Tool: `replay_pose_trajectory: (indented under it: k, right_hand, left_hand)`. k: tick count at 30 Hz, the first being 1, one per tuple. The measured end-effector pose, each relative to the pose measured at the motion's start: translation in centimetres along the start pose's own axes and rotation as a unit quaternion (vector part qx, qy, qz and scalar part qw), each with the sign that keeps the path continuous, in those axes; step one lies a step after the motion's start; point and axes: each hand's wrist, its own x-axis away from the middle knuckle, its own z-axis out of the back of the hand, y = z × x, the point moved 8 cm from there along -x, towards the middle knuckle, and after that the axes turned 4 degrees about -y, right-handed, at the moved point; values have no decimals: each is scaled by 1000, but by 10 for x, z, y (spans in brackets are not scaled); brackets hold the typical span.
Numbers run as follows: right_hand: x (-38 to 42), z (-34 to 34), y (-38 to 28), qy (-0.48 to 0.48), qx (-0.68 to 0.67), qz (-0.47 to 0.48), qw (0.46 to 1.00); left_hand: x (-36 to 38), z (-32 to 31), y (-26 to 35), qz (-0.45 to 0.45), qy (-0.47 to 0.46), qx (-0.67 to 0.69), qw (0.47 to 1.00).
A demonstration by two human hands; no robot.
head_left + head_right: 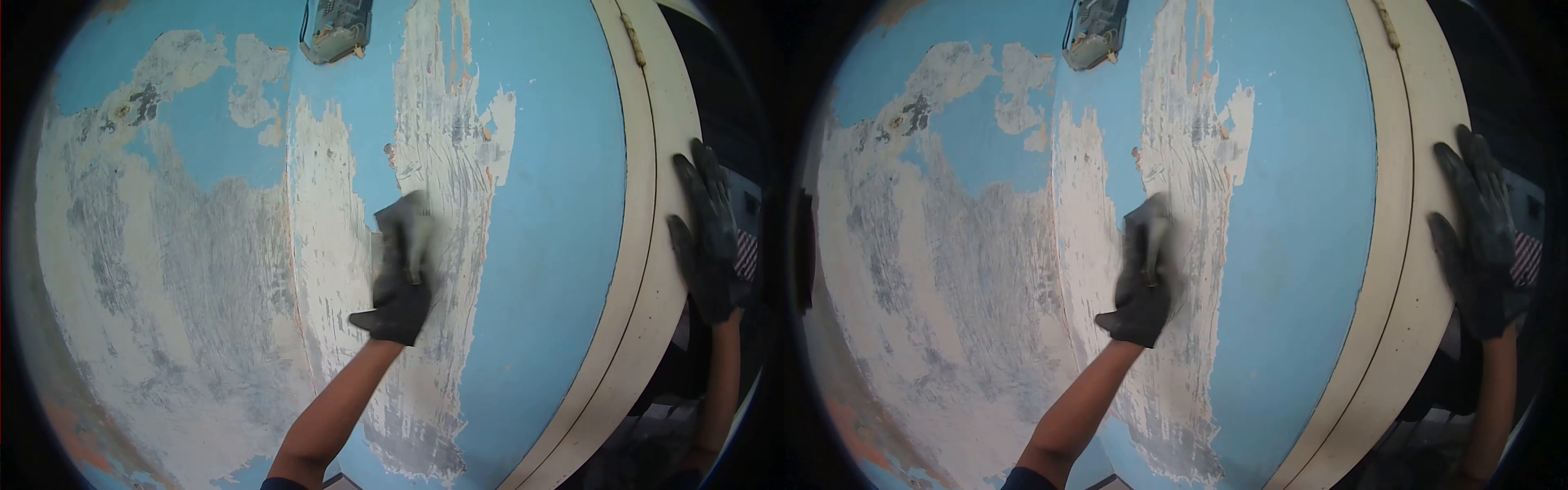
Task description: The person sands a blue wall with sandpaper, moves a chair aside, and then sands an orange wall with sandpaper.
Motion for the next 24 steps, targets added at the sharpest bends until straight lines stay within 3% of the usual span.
replay_pose_trajectory:
  k: [1,3,4,6,9,10,11,12,13,15,16,17,19,20,21,22,24]
  right_hand:
    - [8,-1,-1,-12,-7,3,1000]
    - [16,6,-7,-11,-30,10,999]
    - [19,7,-10,-25,-22,25,999]
    - [25,2,-11,-35,-29,48,998]
    - [33,1,-6,-93,-44,72,992]
    - [38,-3,-2,-112,-34,57,992]
    - [37,0,1,-100,-31,54,993]
    - [37,0,4,-125,-42,57,990]
    - [38,-2,8,-154,-54,60,985]
    - [42,-1,17,-174,-84,57,980]
    - [43,-2,18,-196,-93,50,975]
    - [46,-4,19,-216,-102,40,970]
    - [50,-15,28,-239,-94,21,966]
    - [45,-16,28,-222,-125,48,966]
    - [42,-16,29,-205,-153,73,964]
    - [41,-12,29,-155,-141,90,974]
    - [42,-10,29,-158,-135,85,974]
  left_hand:
    - [-5,-17,12,-21,-19,-46,999]
    - [-34,-24,53,-142,66,-155,976]
    - [-59,-27,57,-145,69,-156,975]
    - [-118,-28,81,-245,113,-117,956]
    - [-248,-24,106,-226,80,-117,964]
    - [-335,-51,54,-399,192,-286,850]
    - [-368,-39,78,-150,-43,-470,869]
    - [-418,-33,53,24,-58,-252,966]
    - [-398,-11,93,-21,71,-225,972]
    - [-392,-48,156,-245,17,-411,878]
    - [-385,-61,176,-292,13,-408,865]
    - [-391,-58,190,-295,15,-413,861]
    - [-414,-59,199,-261,-59,-609,747]
    - [-424,-22,193,-118,-53,-315,940]
    - [-441,-8,163,-17,-26,-141,990]
    - [-459,-12,154,-19,-11,-174,984]
    - [-477,-19,158,-63,37,-237,969]
